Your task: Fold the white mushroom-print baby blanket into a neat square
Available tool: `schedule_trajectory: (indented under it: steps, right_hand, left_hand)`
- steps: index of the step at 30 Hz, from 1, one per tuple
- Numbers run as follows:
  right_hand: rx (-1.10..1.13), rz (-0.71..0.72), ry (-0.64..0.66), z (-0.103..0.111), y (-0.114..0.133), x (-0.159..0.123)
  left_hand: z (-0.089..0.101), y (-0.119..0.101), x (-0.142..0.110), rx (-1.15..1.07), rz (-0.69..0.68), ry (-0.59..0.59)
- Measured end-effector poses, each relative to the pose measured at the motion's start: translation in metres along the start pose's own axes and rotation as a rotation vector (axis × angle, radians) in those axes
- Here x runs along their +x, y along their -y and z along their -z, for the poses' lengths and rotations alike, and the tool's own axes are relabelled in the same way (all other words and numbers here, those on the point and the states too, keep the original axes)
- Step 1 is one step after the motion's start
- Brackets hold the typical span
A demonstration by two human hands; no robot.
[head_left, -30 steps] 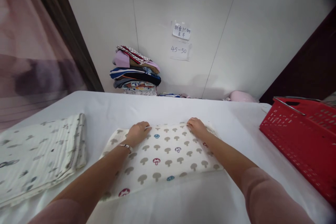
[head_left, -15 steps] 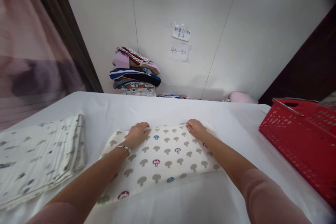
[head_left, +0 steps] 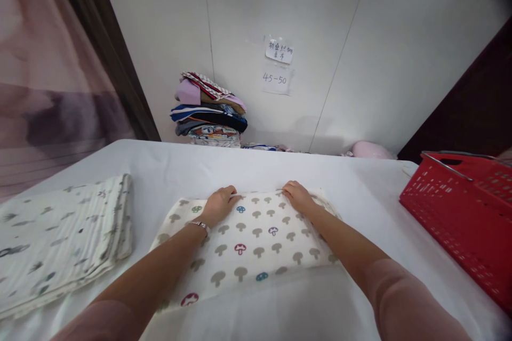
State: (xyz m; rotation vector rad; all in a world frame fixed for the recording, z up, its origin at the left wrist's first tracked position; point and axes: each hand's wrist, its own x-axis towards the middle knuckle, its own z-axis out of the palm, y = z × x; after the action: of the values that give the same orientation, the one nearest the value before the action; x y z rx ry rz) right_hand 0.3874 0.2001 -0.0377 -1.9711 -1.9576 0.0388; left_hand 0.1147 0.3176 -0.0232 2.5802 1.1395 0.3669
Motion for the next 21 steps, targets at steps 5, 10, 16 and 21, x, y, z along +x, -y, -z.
schedule_trajectory:
  steps: [5,10,16,21]
  right_hand:
    - [-0.094,-0.104,0.051,0.000,0.007,0.003]
    - [-0.103,-0.080,0.105,0.006,0.005,0.003]
    - [-0.131,-0.089,0.143,0.026,-0.018,-0.019]
    - [-0.199,-0.274,0.209,0.037,-0.032,-0.029]
  left_hand:
    - [0.000,-0.013,-0.001,0.098,0.105,-0.017]
    - [0.008,-0.015,0.000,0.105,0.091,0.039]
    - [0.028,0.007,-0.005,0.189,0.047,0.160]
    - [0.044,0.023,-0.011,0.263,0.072,0.213]
